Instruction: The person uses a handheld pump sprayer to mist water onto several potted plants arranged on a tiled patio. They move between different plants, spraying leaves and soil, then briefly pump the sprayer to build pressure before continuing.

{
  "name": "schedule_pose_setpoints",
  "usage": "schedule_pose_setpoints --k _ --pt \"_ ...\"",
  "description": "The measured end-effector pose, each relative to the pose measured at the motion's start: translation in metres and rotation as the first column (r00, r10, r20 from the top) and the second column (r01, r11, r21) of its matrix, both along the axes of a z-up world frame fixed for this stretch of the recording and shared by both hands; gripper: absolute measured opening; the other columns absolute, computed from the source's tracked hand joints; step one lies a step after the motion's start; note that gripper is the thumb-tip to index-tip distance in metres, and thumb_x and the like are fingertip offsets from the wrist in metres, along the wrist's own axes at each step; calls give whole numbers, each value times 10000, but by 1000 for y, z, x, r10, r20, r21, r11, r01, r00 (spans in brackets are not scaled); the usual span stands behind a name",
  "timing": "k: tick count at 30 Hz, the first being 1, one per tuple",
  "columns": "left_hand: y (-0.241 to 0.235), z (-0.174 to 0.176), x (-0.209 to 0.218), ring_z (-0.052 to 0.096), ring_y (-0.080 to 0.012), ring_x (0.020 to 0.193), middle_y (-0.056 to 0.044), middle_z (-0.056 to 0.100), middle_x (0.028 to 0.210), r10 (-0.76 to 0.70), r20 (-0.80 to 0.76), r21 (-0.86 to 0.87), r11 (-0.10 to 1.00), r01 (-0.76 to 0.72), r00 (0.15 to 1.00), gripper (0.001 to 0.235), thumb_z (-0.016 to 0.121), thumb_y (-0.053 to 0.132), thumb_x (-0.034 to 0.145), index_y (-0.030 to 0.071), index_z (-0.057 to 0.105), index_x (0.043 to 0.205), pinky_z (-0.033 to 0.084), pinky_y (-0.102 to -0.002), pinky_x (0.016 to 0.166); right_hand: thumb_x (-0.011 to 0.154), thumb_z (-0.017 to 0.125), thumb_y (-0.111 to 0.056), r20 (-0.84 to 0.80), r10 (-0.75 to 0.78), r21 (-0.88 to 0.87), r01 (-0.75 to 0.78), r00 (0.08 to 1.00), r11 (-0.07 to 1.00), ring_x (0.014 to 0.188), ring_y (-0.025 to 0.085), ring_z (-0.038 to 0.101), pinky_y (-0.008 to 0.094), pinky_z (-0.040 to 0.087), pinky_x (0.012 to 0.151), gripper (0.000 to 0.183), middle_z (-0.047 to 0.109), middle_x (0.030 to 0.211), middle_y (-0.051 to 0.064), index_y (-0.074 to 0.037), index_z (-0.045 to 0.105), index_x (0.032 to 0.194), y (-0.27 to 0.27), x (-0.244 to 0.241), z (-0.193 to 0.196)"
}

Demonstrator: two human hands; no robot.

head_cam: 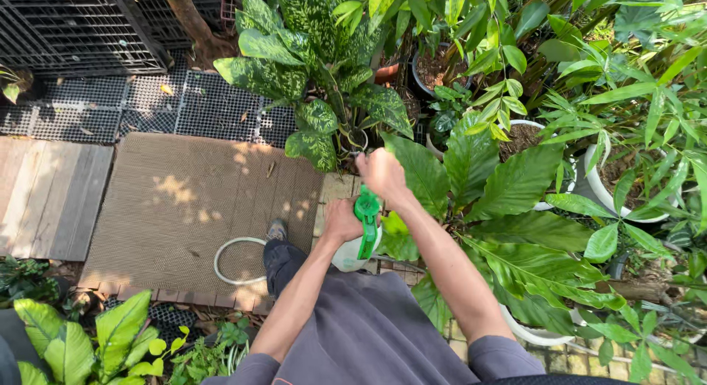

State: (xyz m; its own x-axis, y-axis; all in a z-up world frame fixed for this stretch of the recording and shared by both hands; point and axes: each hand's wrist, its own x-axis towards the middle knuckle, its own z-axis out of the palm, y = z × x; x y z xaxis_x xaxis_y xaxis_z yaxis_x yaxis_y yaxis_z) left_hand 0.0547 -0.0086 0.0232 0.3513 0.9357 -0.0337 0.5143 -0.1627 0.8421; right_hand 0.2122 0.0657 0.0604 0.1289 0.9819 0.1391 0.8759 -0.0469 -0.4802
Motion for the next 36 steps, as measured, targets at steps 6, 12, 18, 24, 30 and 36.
schedule_pose_setpoints --k 6,12,18,24,30,36 --pt "3 1 3 719 -391 772 -196 745 778 -27 -126 48 998 33 992 540 831 567 641 105 793 917 550 -501 765 982 573 -367 -176 -233 47 245 956 968 580 451 641 539 531 601 546 626 620 254 21 608 600 -6 3 12" --pt "5 1 2 725 -366 735 -186 737 722 -42 -54 51 998 45 998 528 825 554 631 81 789 863 544 -497 767 965 628 -296 94 39 152 -53 995 987 606 431 635 507 522 593 436 633 644 238 -6 696 646 -8 -3 25" --pt "0 -4 8 726 -356 713 -174 735 715 -50 11 60 997 49 999 499 794 531 634 94 784 874 560 -479 763 1026 574 -324 418 -251 365 92 873 927 588 402 635 491 503 506 490 637 671 232 13 692 690 -6 16 4" --pt "1 -15 4 710 -400 731 -210 715 720 -44 -68 114 992 51 997 566 836 569 599 73 771 863 544 -513 754 986 548 -436 -34 -96 -72 93 995 993 704 457 660 538 518 680 561 662 710 277 -1 692 664 -22 8 -39" --pt "5 -23 3 714 -393 752 -180 728 749 13 -75 135 991 -3 997 481 820 559 653 112 755 819 534 -521 734 994 421 -740 -350 -278 -387 132 895 912 604 292 691 456 537 635 844 670 623 165 16 680 720 -72 24 -11" --pt "9 -23 6 717 -394 768 -161 736 771 41 -52 91 995 -37 998 479 840 533 589 128 754 830 531 -517 714 867 629 -658 -322 -255 -641 -11 912 768 574 243 703 396 555 603 590 704 627 159 -82 753 850 -154 -29 -8"
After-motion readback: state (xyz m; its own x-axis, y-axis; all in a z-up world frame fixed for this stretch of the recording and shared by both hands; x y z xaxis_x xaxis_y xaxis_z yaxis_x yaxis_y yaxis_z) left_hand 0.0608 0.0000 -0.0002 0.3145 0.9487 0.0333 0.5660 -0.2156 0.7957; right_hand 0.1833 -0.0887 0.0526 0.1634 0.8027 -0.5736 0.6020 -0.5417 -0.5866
